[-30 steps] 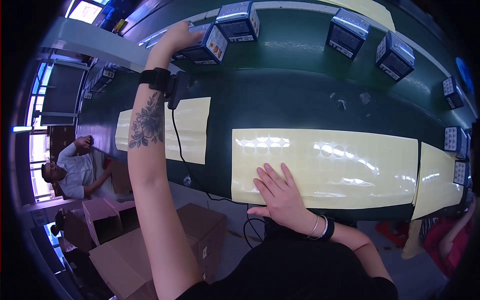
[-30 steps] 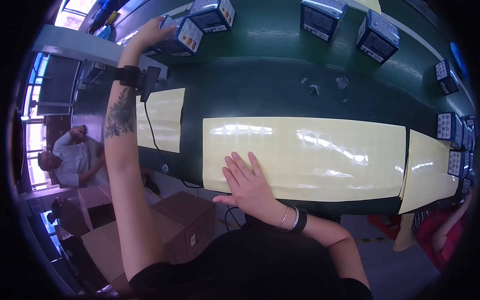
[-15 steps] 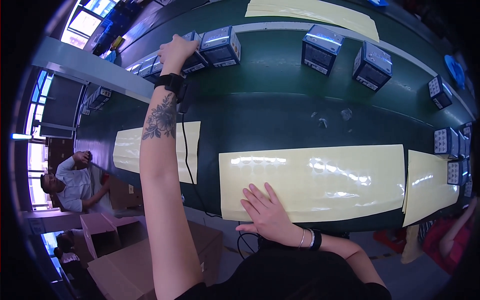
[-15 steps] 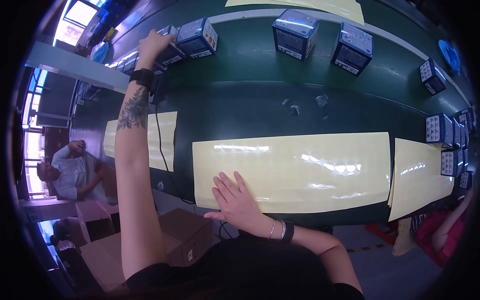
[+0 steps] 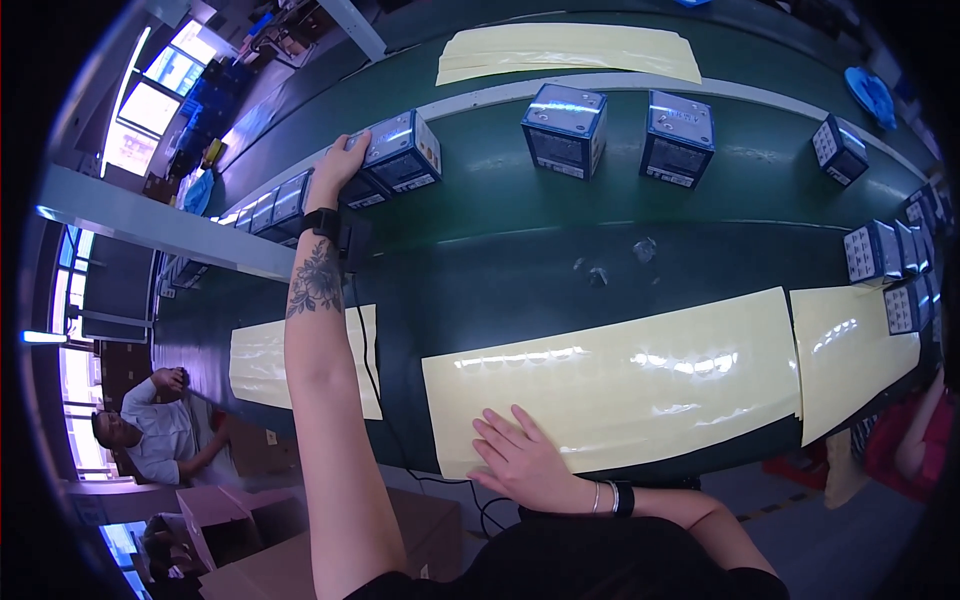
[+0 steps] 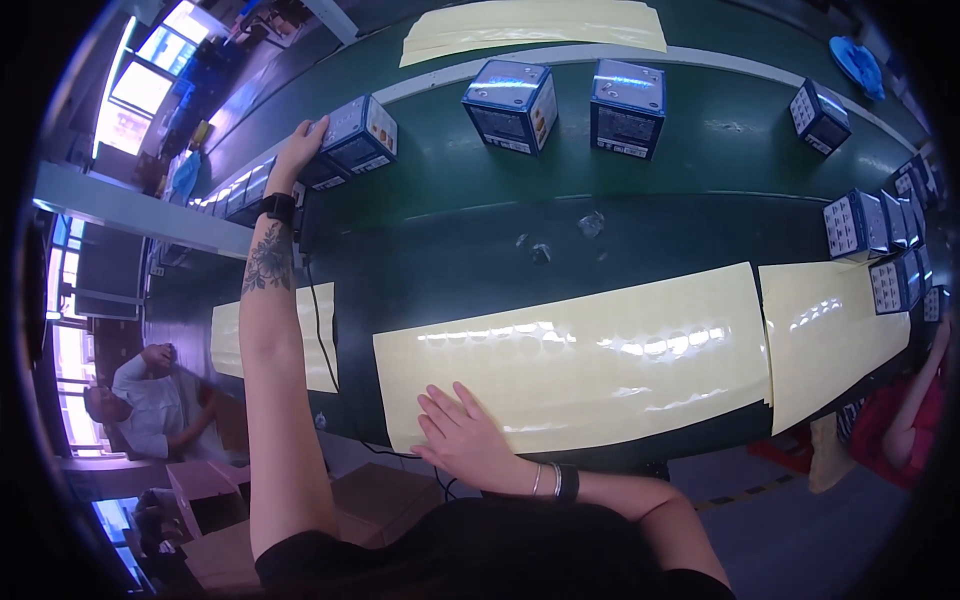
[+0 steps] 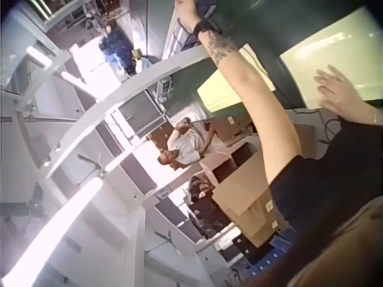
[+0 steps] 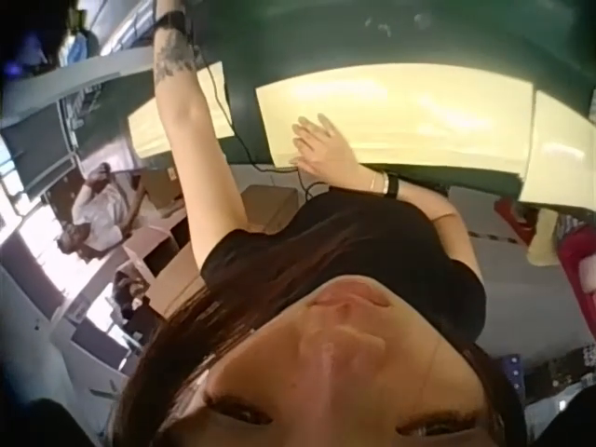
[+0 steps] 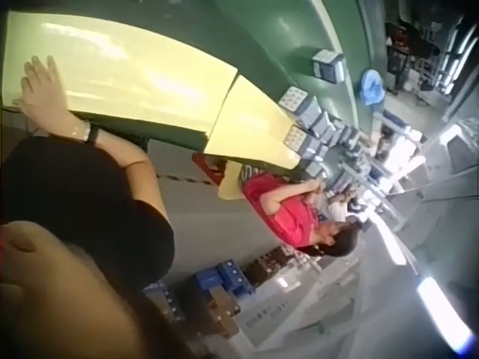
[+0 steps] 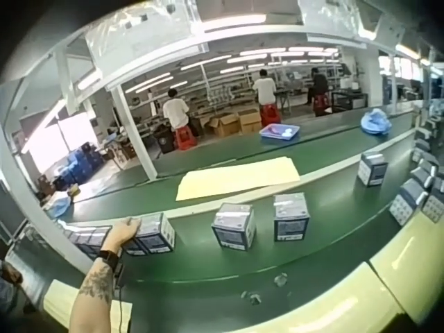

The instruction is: The person peels circular stickers from a sheet by hand and applies them to the top of boxes on a conveyor belt, repeating the process as the boxes move along the line.

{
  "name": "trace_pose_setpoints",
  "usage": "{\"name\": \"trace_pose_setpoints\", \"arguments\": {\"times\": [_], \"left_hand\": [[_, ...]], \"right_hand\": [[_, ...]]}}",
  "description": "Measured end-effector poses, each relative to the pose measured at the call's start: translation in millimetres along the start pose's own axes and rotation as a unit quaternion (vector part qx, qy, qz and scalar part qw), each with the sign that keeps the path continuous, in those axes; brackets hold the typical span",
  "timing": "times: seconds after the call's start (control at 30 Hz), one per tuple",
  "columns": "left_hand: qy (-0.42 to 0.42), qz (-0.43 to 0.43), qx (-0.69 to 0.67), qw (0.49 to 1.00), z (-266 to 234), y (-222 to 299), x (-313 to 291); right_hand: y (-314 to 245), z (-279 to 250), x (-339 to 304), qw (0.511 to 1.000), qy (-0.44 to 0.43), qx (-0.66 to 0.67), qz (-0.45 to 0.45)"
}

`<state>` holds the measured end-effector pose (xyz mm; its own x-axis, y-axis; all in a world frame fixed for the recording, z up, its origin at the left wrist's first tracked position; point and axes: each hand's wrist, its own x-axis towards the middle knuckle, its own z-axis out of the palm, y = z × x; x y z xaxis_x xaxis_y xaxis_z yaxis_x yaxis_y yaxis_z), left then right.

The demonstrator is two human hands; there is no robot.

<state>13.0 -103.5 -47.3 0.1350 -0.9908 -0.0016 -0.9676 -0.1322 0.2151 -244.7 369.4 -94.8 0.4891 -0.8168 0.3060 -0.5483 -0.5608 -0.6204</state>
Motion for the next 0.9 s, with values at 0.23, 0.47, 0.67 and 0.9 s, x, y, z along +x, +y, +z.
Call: {"name": "trace_pose_setpoints", "arguments": {"times": [0.23, 0.47, 0.67, 0.9], "left_hand": [[-0.022, 0.061, 0.006, 0.998, 22, 156, -84], [-0.098, 0.207, -0.187, 0.955, 11, 260, -170], [-0.020, 0.359, -0.258, 0.897, -29, 197, -256], [-0.171, 0.350, -0.124, 0.912, -27, 3, -402]], "right_hand": [[17, -27, -9, 1.000, -0.025, -0.007, 0.012], [17, -35, 6, 0.998, -0.053, 0.031, 0.023], [24, -31, 1, 0.998, -0.031, 0.051, 0.026], [7, -33, 5, 0.997, -0.058, -0.026, 0.040]]}}
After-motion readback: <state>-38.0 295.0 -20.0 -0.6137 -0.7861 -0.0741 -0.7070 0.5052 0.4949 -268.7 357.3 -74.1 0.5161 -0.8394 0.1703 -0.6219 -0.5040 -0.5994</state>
